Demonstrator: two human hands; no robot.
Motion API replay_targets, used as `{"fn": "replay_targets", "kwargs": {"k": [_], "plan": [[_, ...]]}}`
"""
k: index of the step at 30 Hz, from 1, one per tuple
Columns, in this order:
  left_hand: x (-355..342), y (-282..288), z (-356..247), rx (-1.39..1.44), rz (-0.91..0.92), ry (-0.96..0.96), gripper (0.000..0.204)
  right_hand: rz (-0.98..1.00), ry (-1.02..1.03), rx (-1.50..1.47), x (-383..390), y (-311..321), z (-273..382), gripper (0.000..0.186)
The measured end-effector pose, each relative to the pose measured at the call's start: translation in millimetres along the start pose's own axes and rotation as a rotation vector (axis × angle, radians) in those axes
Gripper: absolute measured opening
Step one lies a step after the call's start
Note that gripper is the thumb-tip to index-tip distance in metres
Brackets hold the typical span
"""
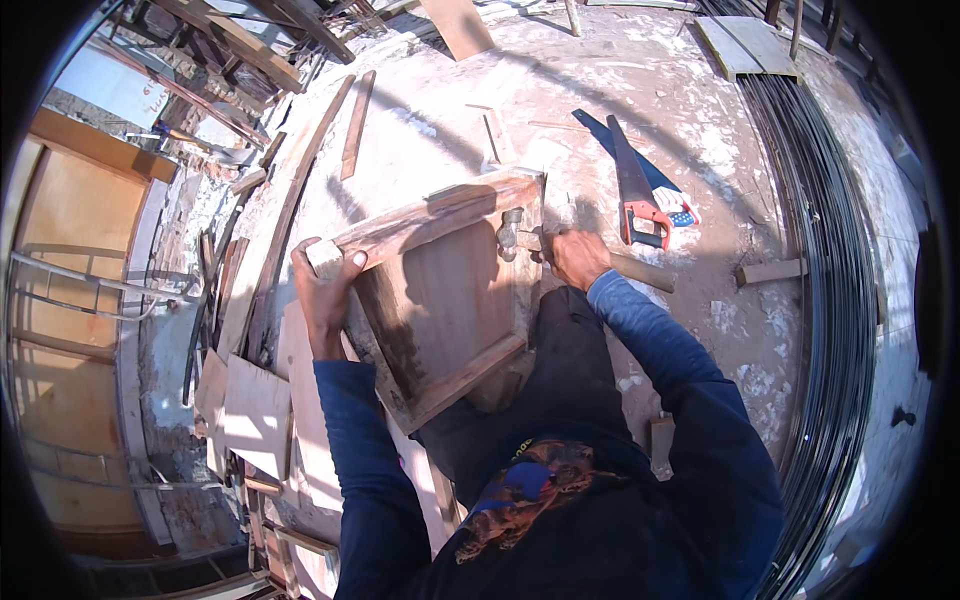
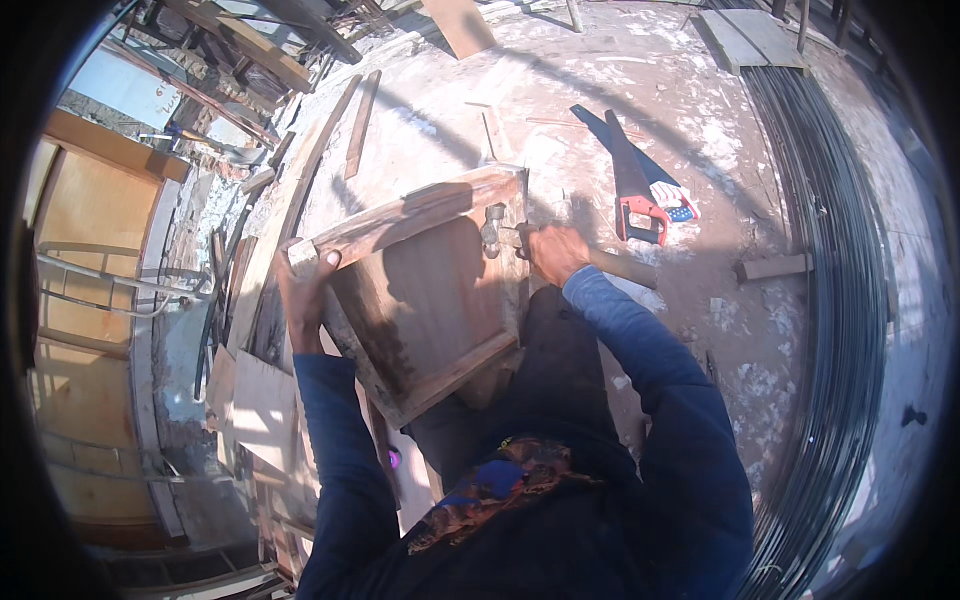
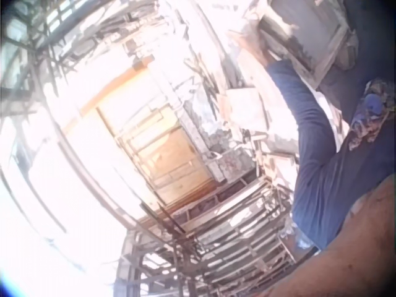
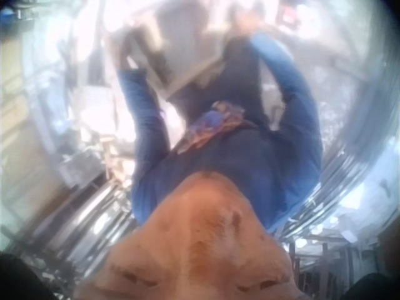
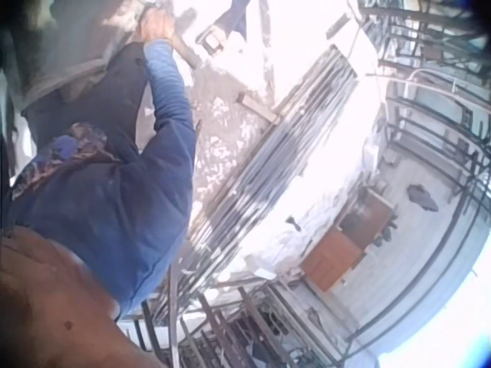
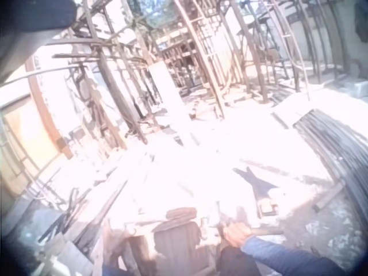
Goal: The person constructs a small wooden box by hammering pieces of wood together, using pliers to position a component, and fitting the sides together on a concrete floor.
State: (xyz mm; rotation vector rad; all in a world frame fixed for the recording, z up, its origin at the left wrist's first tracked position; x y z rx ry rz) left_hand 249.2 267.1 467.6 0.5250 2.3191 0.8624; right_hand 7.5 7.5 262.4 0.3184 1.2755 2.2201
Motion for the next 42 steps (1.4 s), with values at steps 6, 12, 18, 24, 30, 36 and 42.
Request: {"fn": "replay_targets", "kwargs": {"k": [6,12,18,24,30,36,42], "plan": [[-0.2,-1.1,10.9,0.112,0.031,0.016,0.070,0.136,0.141,0.124,-2.7,-2.4,3.0,0.021],[3.9,4.4,-2.0,-0.044,0.000,-0.010,0.071,0.127,0.099,0.078,5.7,14.1,20.5,0.018],[4.8,1.2,-3.4,0.012,0.021,-0.020,0.073,0.006,0.042,0.022,-5.9,-2.1,2.7,0.020],[6.6,3.2,-8.1,-0.013,0.041,-0.020,0.072,0.033,0.092,0.050,-6.9,3.2,9.7,0.017],[6.3,4.7,-7.1,-0.031,0.023,-0.023,0.072,0.078,0.126,0.101,-5.4,0.4,9.1,0.020],[7.1,0.3,1.1,-0.034,0.014,0.006,0.072,-0.059,-0.041,-0.112,8.6,-3.7,2.8,0.037],[-11.8,4.3,28.8,-0.066,-0.050,0.053,0.070,-0.080,-0.061,-0.680,59.6,-38.3,14.0,0.033]]}}
Point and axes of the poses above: each hand's wrist, its own x-axis away from the middle knuckle, its own y-axis out of the back of the hand, z = x × y, the point moved 6 cm from there along -x, towards the middle knuckle, and after that the axes turned 9 degrees about -x, right-handed, at the moved point
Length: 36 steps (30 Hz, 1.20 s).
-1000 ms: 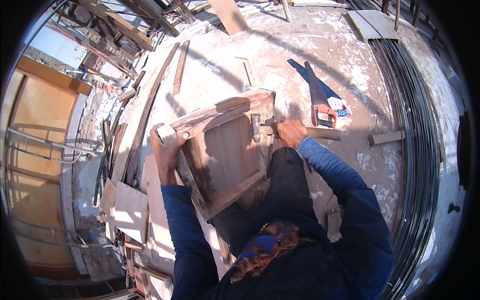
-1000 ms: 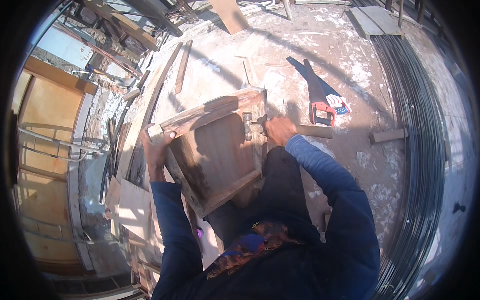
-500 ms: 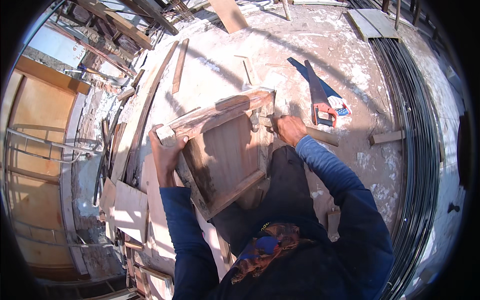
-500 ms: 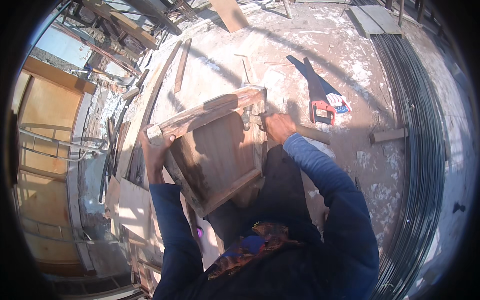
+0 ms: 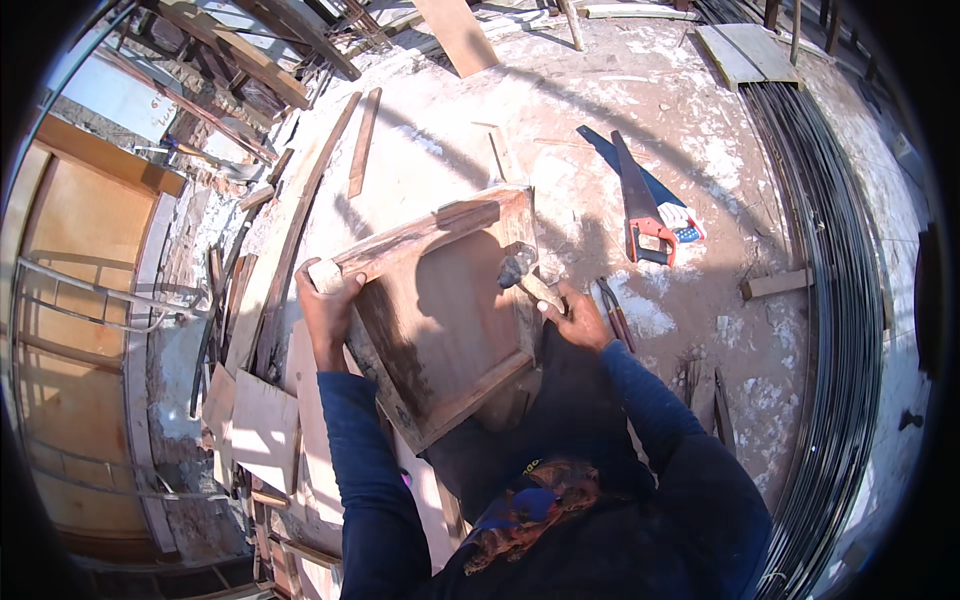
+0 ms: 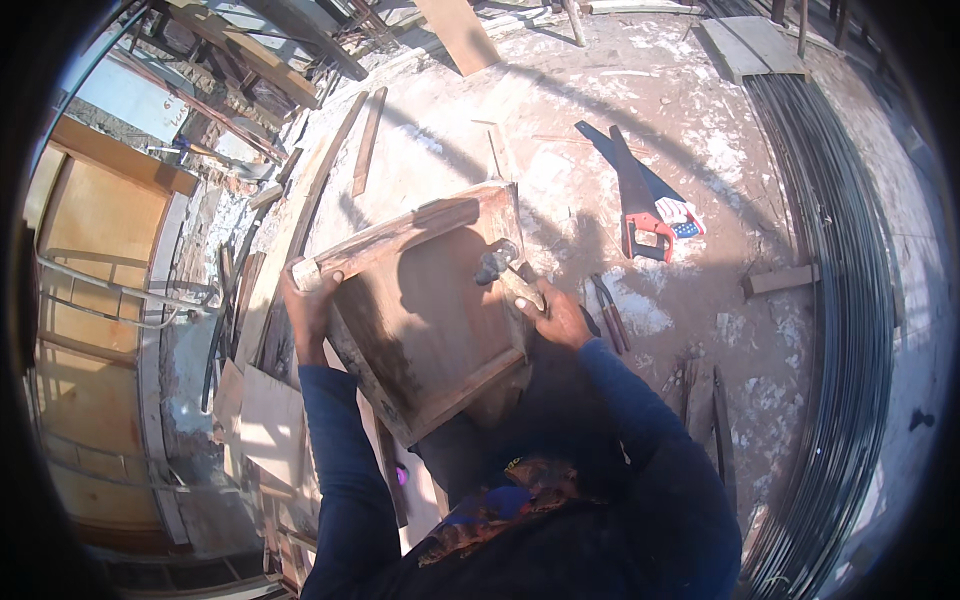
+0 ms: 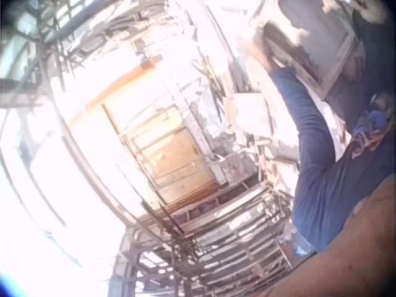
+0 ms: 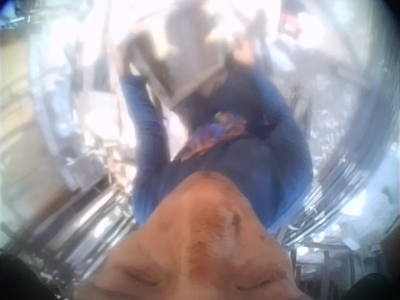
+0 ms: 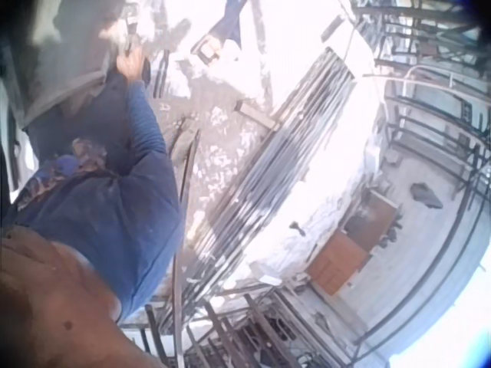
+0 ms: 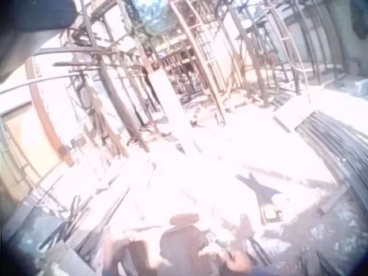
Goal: The person constructs a small wooden box by hammering pieces of wood together, using pliers to position a component, and fitting the sides together on a concrete floor.
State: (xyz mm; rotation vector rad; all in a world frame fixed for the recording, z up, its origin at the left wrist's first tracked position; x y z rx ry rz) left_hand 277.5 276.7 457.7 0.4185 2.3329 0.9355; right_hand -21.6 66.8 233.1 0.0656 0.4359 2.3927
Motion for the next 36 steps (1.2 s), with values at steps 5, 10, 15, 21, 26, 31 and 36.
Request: {"fn": "replay_targets", "kwargs": {"k": [5,10,15,21,26,31,36], "plan": [[-2.9,-9.1,-6.2,0.066,-0.037,0.102,0.065,-0.336,0.000,-0.353,-16.5,-5.7,5.3,0.038],[-3.6,-2.5,-10.4,-0.040,-0.069,0.169,0.067,-0.424,-0.044,-0.752,-46.7,-24.4,27.4,0.040],[1.0,-7.3,-42.2,-0.017,-0.053,0.077,0.071,-0.468,-0.096,-1.204,-81.2,-54.5,26.8,0.046],[10.2,0.9,-16.9,-0.014,-0.039,0.141,0.073,-0.367,-0.327,-1.095,-80.4,-73.2,35.7,0.046],[12.5,1.8,-31.0,-0.089,-0.082,0.005,0.062,-0.431,-0.332,-1.161,-95.1,-68.5,32.0,0.045],[17.2,2.1,-26.4,0.058,-0.071,0.012,0.064,-0.621,-0.148,-1.432,-72.3,-60.5,41.3,0.049],[19.1,1.9,-37.0,-0.106,-0.066,0.069,0.068,-0.351,-0.454,-1.299,-97.3,-77.0,31.3,0.048]]}}
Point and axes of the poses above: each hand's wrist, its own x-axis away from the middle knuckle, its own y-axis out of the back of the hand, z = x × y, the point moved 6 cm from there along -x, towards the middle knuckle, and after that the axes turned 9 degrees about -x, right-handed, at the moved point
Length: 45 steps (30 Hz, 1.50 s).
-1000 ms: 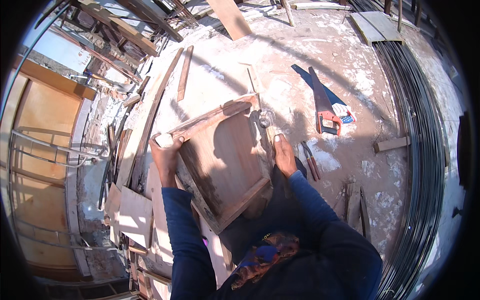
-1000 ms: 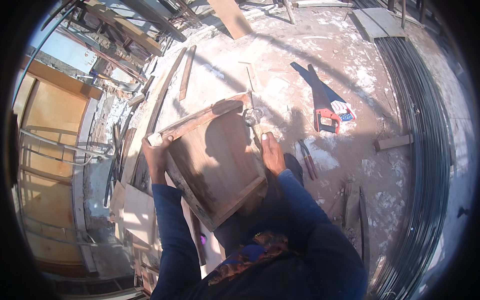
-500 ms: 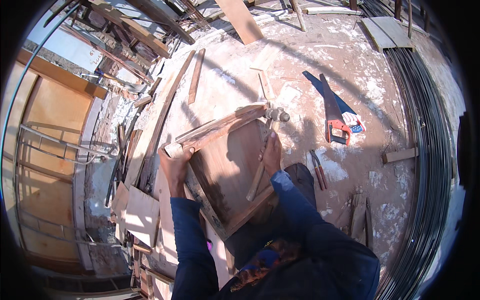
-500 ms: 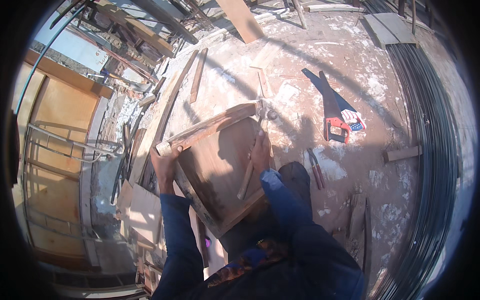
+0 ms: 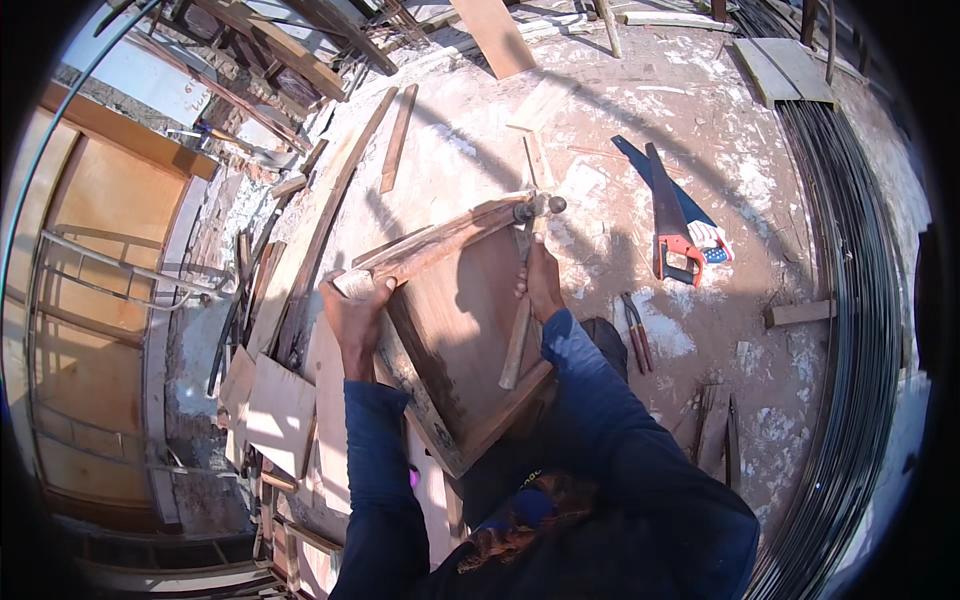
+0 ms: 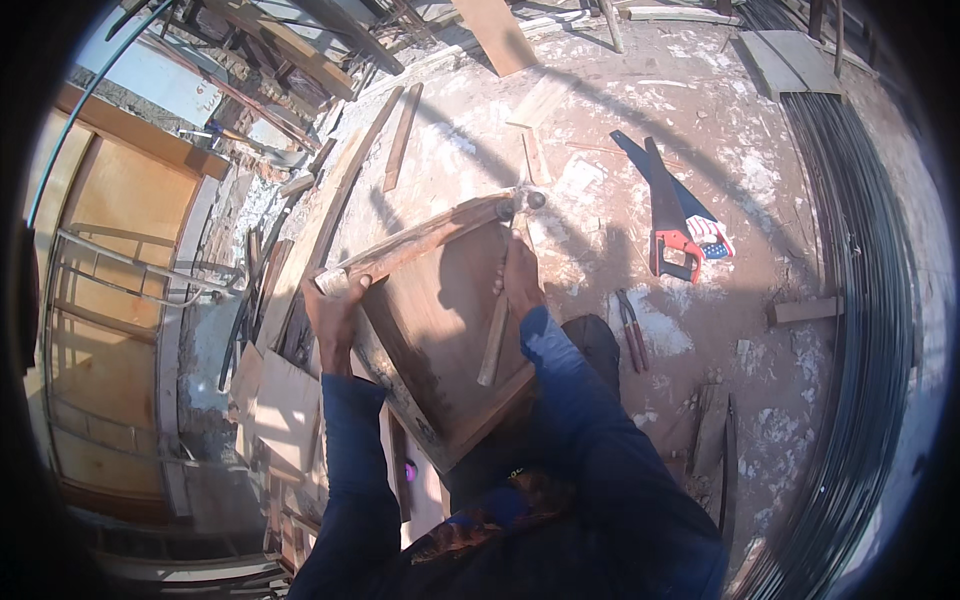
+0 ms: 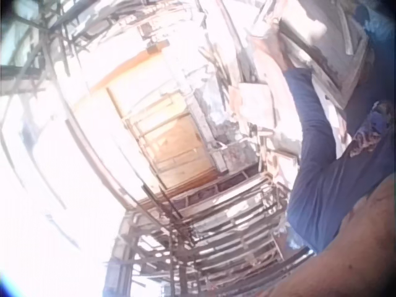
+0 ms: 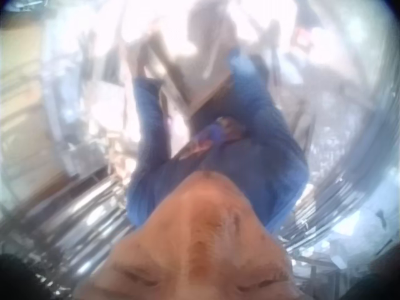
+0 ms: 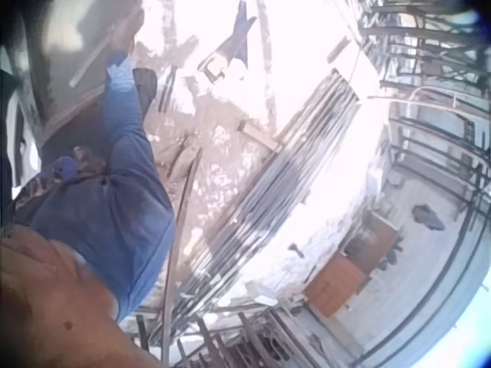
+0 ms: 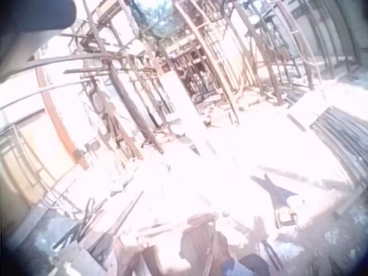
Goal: The person constructs a small wooden box by hammering pieces of wood together, using pliers to position a component, and fitting the sides together on a concrete floor.
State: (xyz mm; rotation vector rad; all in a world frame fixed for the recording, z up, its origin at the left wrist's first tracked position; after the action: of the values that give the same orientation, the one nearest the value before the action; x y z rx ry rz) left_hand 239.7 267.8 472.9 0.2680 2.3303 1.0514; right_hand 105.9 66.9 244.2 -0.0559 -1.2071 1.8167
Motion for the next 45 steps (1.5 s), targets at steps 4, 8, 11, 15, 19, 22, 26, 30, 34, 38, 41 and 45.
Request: {"fn": "replay_targets", "kwargs": {"k": [4,8,11,15,19,22,26,30,34,38,41,45], "plan": [[6.3,12.7,3.4,-0.005,-0.060,0.067,0.067,-0.014,0.100,-0.148,28.8,-7.9,0.0,0.046],[7.6,4.0,-17.5,-0.088,-0.034,0.093,0.070,-0.012,0.041,0.151,-15.2,7.7,-7.8,0.050],[8.9,6.7,-11.9,-0.073,-0.062,0.157,0.070,0.091,0.074,0.274,-37.0,28.5,13.8,0.049],[7.8,1.0,-4.9,0.058,-0.037,0.081,0.071,-0.139,0.533,0.864,-26.2,162.9,64.4,0.051],[14.8,11.3,-12.3,0.039,-0.023,0.014,0.068,-0.496,0.289,1.478,41.5,282.2,92.4,0.055],[24.5,2.6,-51.7,0.157,0.040,-0.013,0.068,-0.657,0.189,1.549,71.5,402.5,104.5,0.050],[32.2,-5.3,-71.6,0.181,0.092,-0.155,0.076,-0.750,0.104,1.451,106.3,477.0,95.3,0.044],[37.9,-6.6,-90.3,0.237,0.180,-0.319,0.084,-0.715,0.273,1.401,113.2,489.2,79.4,0.043],[17.8,-27.7,-106.2,0.299,0.172,-0.361,0.092,-0.742,0.154,1.459,91.2,481.3,68.3,0.042],[-33.0,-47.3,-126.0,0.471,0.031,-0.301,0.086,-0.693,0.120,1.247,58.2,475.7,51.7,0.036],[-63.9,-51.5,-90.0,0.454,-0.115,-0.225,0.084,-0.538,0.119,1.079,43.8,415.5,36.0,0.034],[-104.9,-65.7,-48.3,0.668,-0.306,0.027,0.079,-0.322,0.127,1.171,19.2,321.1,37.8,0.041]]}}
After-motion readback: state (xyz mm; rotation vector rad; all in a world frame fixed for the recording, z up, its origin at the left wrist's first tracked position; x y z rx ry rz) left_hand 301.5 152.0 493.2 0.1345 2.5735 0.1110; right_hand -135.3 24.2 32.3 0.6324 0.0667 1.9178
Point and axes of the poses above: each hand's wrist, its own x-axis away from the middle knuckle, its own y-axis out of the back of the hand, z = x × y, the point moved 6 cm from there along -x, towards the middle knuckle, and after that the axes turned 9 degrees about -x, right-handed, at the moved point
